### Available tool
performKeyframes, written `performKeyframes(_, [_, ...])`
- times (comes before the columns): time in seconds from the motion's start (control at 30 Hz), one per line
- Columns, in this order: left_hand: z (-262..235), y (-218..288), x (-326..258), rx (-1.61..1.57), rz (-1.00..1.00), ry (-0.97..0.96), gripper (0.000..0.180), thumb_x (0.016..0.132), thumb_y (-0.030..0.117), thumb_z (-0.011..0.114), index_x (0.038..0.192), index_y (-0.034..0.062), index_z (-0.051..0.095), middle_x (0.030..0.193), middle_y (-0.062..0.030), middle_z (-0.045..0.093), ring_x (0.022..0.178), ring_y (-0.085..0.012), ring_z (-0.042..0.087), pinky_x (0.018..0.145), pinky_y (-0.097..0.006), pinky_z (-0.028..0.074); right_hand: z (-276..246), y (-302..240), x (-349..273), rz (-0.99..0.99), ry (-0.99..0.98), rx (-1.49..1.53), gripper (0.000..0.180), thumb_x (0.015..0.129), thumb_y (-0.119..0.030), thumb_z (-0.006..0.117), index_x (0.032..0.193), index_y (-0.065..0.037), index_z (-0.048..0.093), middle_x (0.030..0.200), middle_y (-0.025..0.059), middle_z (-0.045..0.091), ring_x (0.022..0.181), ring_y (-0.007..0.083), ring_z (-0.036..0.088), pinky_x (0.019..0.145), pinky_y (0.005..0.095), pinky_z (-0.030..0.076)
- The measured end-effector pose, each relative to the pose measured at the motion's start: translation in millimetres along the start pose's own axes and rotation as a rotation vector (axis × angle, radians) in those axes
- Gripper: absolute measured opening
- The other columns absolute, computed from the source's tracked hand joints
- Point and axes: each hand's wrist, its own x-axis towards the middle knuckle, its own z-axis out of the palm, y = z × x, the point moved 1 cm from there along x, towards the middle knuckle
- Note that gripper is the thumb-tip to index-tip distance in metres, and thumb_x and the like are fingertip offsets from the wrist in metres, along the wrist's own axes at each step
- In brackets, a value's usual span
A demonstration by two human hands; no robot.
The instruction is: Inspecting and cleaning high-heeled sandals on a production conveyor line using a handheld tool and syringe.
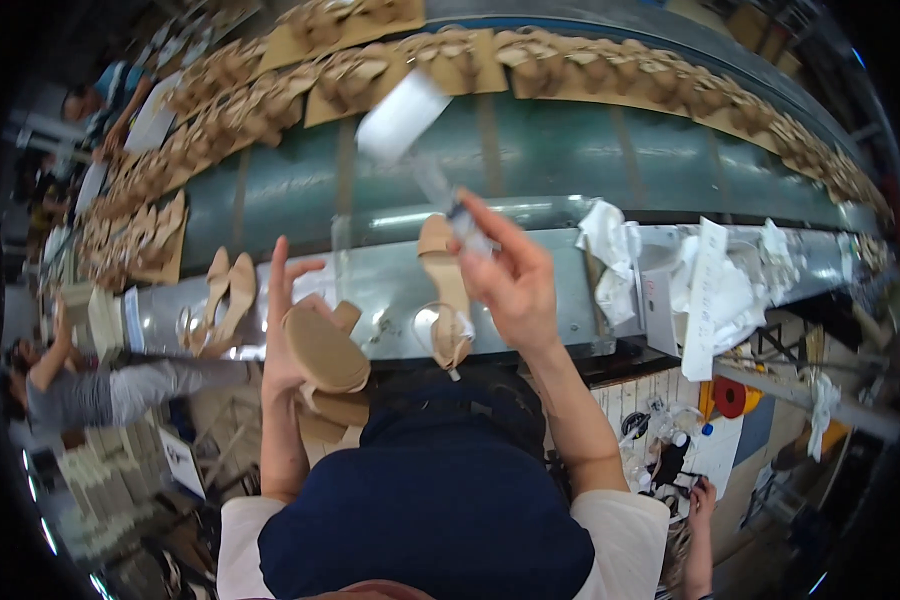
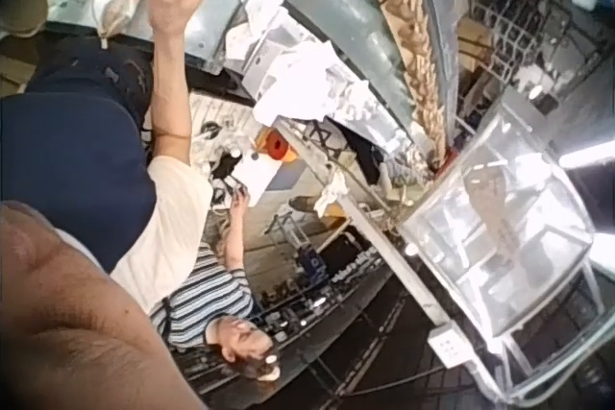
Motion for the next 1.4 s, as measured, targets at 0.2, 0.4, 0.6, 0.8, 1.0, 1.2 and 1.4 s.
performKeyframes(0.2, [11, 3, -5, 0.082, -0.065, 0.003, 0.119, 0.049, -0.001, 0.077, 0.142, 0.0069, 0.003, 0.113, -0.0111, 0.040, 0.063, -0.0075, 0.050, 0.058, -0.020, 0.042, -23, -64, 48, -0.330, -0.042, 0.600, 0.046, 0.087, -0.020, 0.044, 0.130, -0.005, 0.041, 0.073, 0.0083, 0.051, 0.056, 0.0084, 0.036, 0.042, 0.0191, 0.029])
performKeyframes(0.4, [14, 2, -3, 0.074, -0.050, -0.012, 0.119, 0.048, 0.002, 0.078, 0.142, 0.0066, 0.007, 0.105, -0.0079, 0.042, 0.065, -0.0075, 0.051, 0.062, -0.021, 0.043, -44, -81, 51, -0.349, -0.151, 0.843, 0.041, 0.086, -0.017, 0.047, 0.124, -0.003, 0.046, 0.063, 0.0039, 0.042, 0.056, 0.0093, 0.031, 0.038, 0.0189, 0.028])
performKeyframes(0.6, [12, 1, -1, 0.053, -0.041, -0.034, 0.116, 0.048, 0.003, 0.078, 0.142, 0.0088, 0.011, 0.094, -0.0062, 0.049, 0.067, -0.0078, 0.050, 0.065, -0.022, 0.042, -51, -84, 49, -0.414, -0.160, 0.925, 0.041, 0.082, -0.016, 0.049, 0.121, -0.002, 0.049, 0.058, 0.0033, 0.039, 0.055, 0.0095, 0.030, 0.037, 0.0184, 0.026])
performKeyframes(0.8, [26, -2, 11, 0.074, -0.071, -0.075, 0.112, 0.050, 0.008, 0.077, 0.142, 0.0054, 0.013, 0.082, -0.0036, 0.054, 0.069, -0.0087, 0.047, 0.068, -0.020, 0.037, -74, -89, 40, -0.445, -0.233, 0.967, 0.025, 0.079, -0.023, 0.052, 0.075, 0.001, 0.054, 0.054, 0.0021, 0.037, 0.053, 0.0090, 0.032, 0.035, 0.0191, 0.025])
performKeyframes(1.0, [30, 12, 14, 0.163, -0.064, -0.159, 0.110, 0.046, 0.000, 0.073, 0.142, 0.0120, 0.019, 0.079, -0.0040, 0.054, 0.072, -0.0121, 0.051, 0.070, -0.023, 0.041, -58, -89, 28, -0.509, -0.083, 0.958, 0.021, 0.077, -0.018, 0.044, 0.086, -0.004, 0.057, 0.052, 0.0063, 0.042, 0.049, 0.0119, 0.035, 0.033, 0.0218, 0.027])
performKeyframes(1.2, [43, 17, 36, 0.270, -0.008, -0.319, 0.107, 0.051, 0.007, 0.076, 0.141, 0.0090, 0.018, 0.082, -0.0054, 0.056, 0.070, -0.0103, 0.051, 0.070, -0.023, 0.040, -80, -78, -3, -0.571, -0.061, 0.901, 0.028, 0.076, -0.015, 0.043, 0.097, -0.005, 0.059, 0.053, 0.0063, 0.042, 0.048, 0.0125, 0.035, 0.034, 0.0211, 0.026])
performKeyframes(1.4, [60, 34, 45, 0.172, 0.061, -0.309, 0.107, 0.055, 0.008, 0.074, 0.142, 0.0094, 0.012, 0.103, -0.0129, 0.056, 0.060, -0.0099, 0.053, 0.068, -0.022, 0.043, -59, -18, -34, -0.194, 0.126, 0.218, 0.038, 0.080, -0.016, 0.052, 0.116, -0.004, 0.054, 0.071, 0.0049, 0.055, 0.060, 0.0086, 0.051, 0.049, 0.0211, 0.041])
